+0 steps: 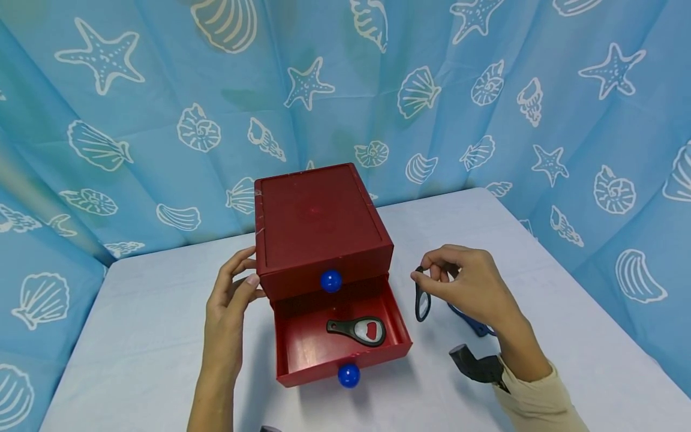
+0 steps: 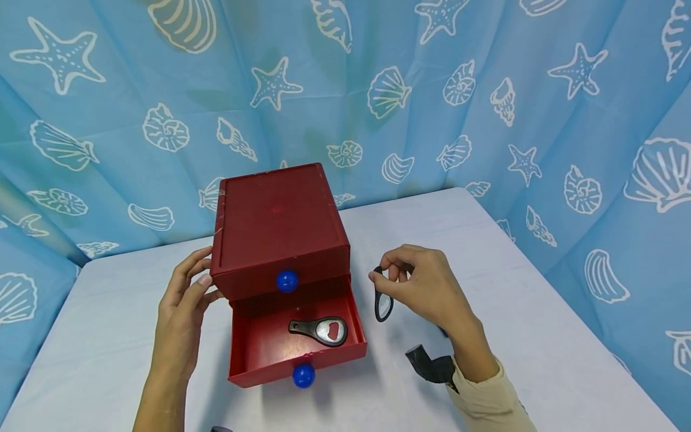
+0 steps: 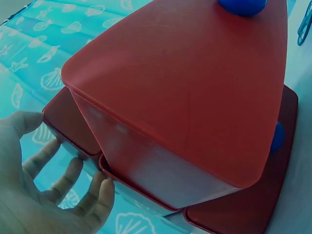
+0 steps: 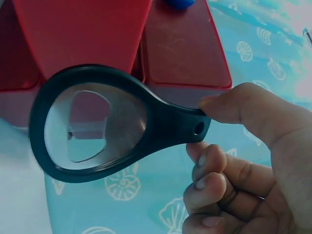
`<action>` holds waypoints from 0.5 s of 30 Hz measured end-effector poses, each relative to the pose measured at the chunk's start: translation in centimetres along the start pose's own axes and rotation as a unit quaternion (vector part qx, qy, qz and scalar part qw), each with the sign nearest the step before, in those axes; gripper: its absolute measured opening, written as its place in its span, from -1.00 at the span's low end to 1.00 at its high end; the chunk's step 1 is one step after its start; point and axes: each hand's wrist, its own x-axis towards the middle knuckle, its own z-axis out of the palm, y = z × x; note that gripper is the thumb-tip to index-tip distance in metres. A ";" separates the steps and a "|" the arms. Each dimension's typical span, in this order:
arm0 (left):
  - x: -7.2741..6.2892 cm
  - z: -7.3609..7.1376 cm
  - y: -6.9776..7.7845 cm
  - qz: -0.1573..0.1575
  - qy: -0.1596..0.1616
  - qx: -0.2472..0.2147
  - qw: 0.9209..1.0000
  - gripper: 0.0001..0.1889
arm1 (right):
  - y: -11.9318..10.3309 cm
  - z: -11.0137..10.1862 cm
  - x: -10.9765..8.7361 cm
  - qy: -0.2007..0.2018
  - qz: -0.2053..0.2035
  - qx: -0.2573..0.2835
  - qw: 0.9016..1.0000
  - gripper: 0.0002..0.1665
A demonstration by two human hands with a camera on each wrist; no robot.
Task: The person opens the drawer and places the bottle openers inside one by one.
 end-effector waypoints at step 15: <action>0.0 0.0 0.0 0.004 -0.004 -0.006 1.000 -0.51 | -1.3 0.0 -0.5 0.009 -0.030 0.044 0.999 -0.81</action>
